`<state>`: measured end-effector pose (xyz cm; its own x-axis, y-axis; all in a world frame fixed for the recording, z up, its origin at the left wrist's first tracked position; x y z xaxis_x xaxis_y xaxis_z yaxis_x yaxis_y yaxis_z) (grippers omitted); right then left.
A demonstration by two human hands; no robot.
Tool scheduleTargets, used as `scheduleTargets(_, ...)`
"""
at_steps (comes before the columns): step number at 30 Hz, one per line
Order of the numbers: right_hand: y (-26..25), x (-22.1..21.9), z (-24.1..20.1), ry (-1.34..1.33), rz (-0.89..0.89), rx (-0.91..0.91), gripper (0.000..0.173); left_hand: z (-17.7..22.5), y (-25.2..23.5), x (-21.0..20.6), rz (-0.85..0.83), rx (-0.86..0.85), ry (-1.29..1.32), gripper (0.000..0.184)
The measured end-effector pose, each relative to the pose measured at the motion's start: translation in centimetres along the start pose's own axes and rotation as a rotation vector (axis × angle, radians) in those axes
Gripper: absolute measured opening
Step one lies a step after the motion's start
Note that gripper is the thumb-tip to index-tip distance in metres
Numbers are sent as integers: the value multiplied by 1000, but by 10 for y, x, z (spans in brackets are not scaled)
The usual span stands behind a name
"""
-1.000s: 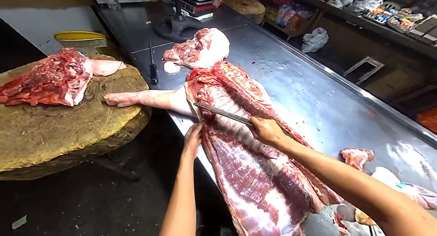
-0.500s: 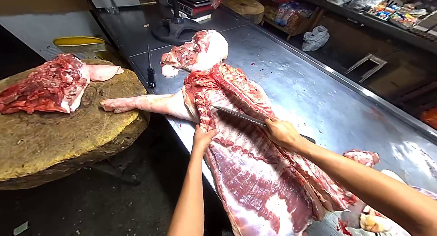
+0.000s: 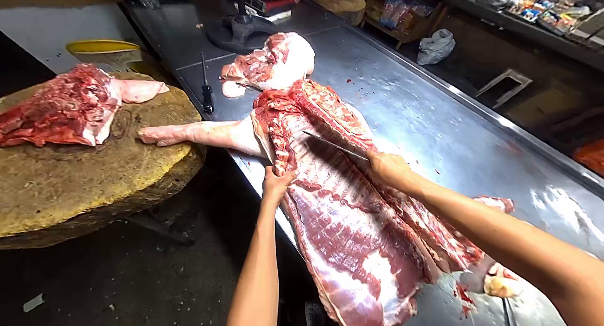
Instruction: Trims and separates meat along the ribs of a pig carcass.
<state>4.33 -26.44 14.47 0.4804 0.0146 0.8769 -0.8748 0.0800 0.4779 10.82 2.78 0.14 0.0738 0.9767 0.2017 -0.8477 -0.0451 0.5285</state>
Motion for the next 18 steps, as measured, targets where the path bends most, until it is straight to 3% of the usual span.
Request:
scheduleTargets(4,-7,-8,8,-4,21,13,29,-3,6,7,-5,22,-47,75)
scheduleTargets(10,-15,-5,17,-50,17,63,30,-1,18,27,-73,132,79,39)
scheduleTargets(15,-18,-6,20,-80,13,89,31,-7,19,29,-88,218,141,54)
scheduleTargets(18,-16,-4,19,-97,13,100,31,-10,13,22,-51,205,149,54)
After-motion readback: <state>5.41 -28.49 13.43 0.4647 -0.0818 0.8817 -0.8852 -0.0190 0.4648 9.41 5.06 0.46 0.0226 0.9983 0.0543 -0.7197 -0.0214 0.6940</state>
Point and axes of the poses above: each hand's wrist, its own y-axis away from the middle knuckle, its own x-axis out of the back of the hand, z = x × y, the point moved 5 cm from there along -y, towards the middle knuckle, and after that the axes turned 10 degrees about x, right-handed, at the moved point
